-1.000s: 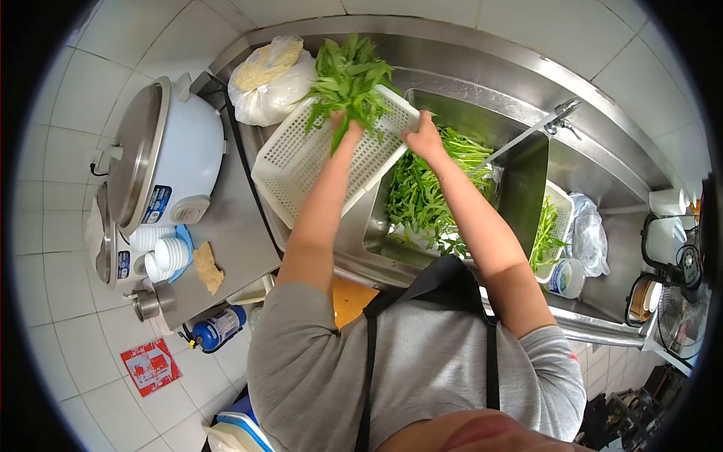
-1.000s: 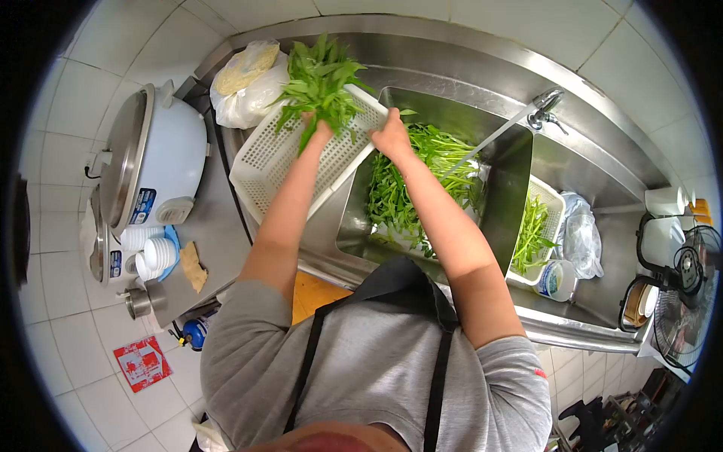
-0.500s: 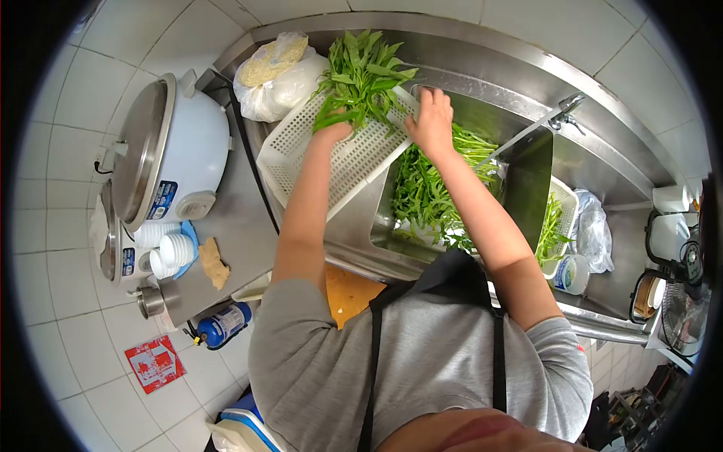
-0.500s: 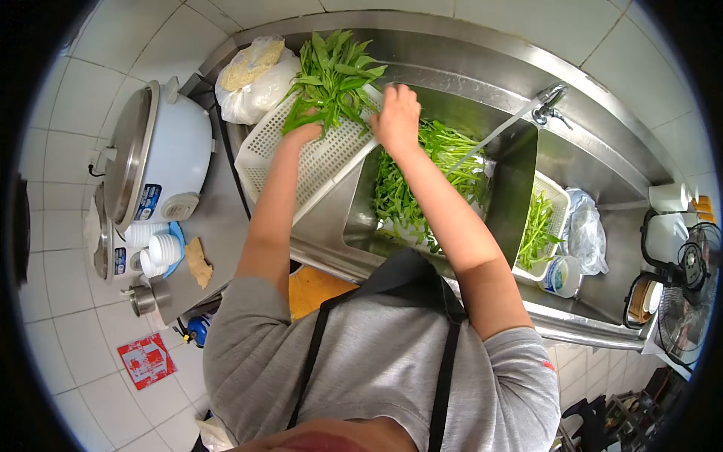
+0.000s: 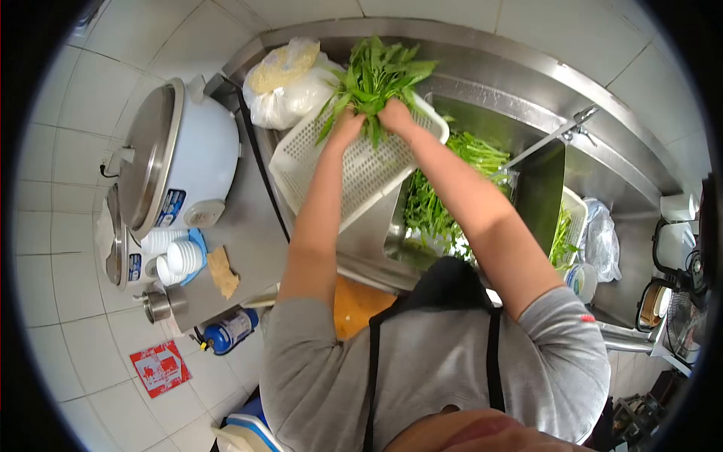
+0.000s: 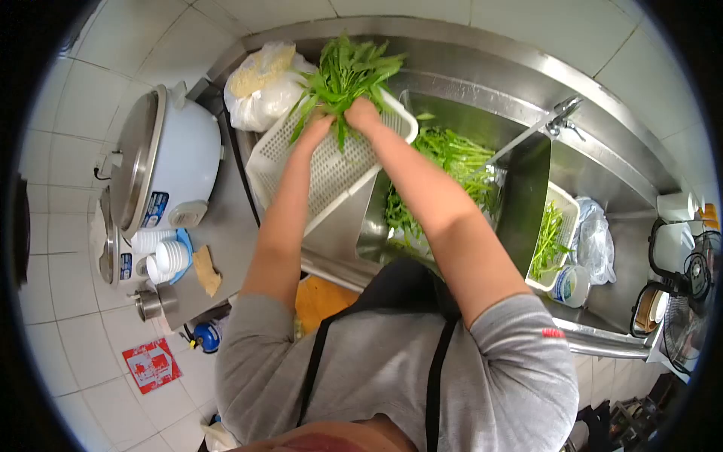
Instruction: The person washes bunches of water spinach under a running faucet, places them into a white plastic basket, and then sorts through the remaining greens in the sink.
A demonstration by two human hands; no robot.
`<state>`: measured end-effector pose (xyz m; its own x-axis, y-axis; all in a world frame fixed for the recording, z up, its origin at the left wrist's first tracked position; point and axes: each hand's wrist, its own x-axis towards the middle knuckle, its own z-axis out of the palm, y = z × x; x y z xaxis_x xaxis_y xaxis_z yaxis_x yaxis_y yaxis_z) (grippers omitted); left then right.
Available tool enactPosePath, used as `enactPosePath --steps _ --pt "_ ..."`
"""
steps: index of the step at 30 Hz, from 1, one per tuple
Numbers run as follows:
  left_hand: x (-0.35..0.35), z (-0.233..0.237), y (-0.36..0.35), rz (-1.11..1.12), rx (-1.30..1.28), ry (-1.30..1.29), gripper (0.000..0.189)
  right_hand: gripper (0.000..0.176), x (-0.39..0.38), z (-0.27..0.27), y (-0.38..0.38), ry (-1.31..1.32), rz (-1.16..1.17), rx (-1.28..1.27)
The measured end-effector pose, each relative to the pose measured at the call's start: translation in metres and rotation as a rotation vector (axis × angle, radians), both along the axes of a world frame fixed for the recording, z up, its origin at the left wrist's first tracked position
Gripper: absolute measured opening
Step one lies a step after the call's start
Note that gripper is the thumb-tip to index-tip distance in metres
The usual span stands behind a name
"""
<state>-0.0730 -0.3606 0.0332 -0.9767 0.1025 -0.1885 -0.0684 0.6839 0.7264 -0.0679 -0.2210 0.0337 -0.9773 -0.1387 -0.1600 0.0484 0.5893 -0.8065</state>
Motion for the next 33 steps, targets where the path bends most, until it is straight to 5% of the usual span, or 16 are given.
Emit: enactPosePath --steps 2,5,6,8,11,14,16,19,24,25,27,28,29,32,33 --pt "0.009 -0.005 0.004 -0.169 -0.352 -0.085 0.046 0.034 0.010 -0.017 0.002 0.009 0.044 0.025" --pt "0.026 0.031 0.009 -0.236 -0.343 0.115 0.043 0.034 -0.004 -0.044 0.007 0.120 -0.037 -0.188" --pt "0.009 0.025 0.000 -0.284 -0.499 -0.056 0.043 0.034 -0.003 -0.038 0.013 0.093 0.021 -0.109" --pt "0.020 0.045 -0.007 -0.318 -0.519 -0.074 0.044 0.037 0.010 0.005 0.031 -0.138 0.152 0.065" --pt "0.037 0.061 -0.017 -0.360 -0.500 -0.104 0.046 0.028 0.014 0.016 0.051 -0.048 0.373 0.249" --pt "0.030 0.044 -0.028 -0.259 -0.501 0.056 0.041 0.021 0.017 0.021 0.066 -0.169 0.277 0.056" --pt "0.031 0.043 -0.022 -0.139 -0.252 -0.360 0.035 0.018 0.024 0.028 0.067 -0.244 0.209 -0.008" --pt "0.036 0.030 -0.007 -0.108 -0.243 -0.318 0.040 0.017 0.033 0.046 0.073 -0.324 0.172 -0.034" --pt "0.050 0.025 0.020 -0.160 -0.164 -0.392 0.044 0.025 0.029 0.045 0.064 -0.535 -0.045 -1.078" --pt "0.051 0.020 0.024 -0.148 -0.120 -0.408 0.044 0.025 0.027 0.041 0.061 -0.533 -0.046 -1.078" --pt "0.053 0.021 0.025 -0.180 -0.137 -0.464 0.039 0.029 0.025 0.033 0.056 -0.387 0.009 -0.770" --pt "0.058 0.032 0.021 -0.232 -0.302 -0.488 0.040 0.026 0.025 0.033 0.057 -0.243 0.133 -0.481" --pt "0.063 0.043 0.017 -0.283 -0.468 -0.511 0.040 0.026 0.021 0.035 0.059 -0.244 0.132 -0.480" --pt "0.079 0.077 0.006 -0.268 -0.443 -0.531 0.033 0.023 0.025 0.085 0.067 -0.168 0.330 0.489" --pt "0.082 0.085 0.012 -0.273 -0.447 -0.536 0.033 0.023 0.021 0.081 0.069 -0.174 0.326 0.485"
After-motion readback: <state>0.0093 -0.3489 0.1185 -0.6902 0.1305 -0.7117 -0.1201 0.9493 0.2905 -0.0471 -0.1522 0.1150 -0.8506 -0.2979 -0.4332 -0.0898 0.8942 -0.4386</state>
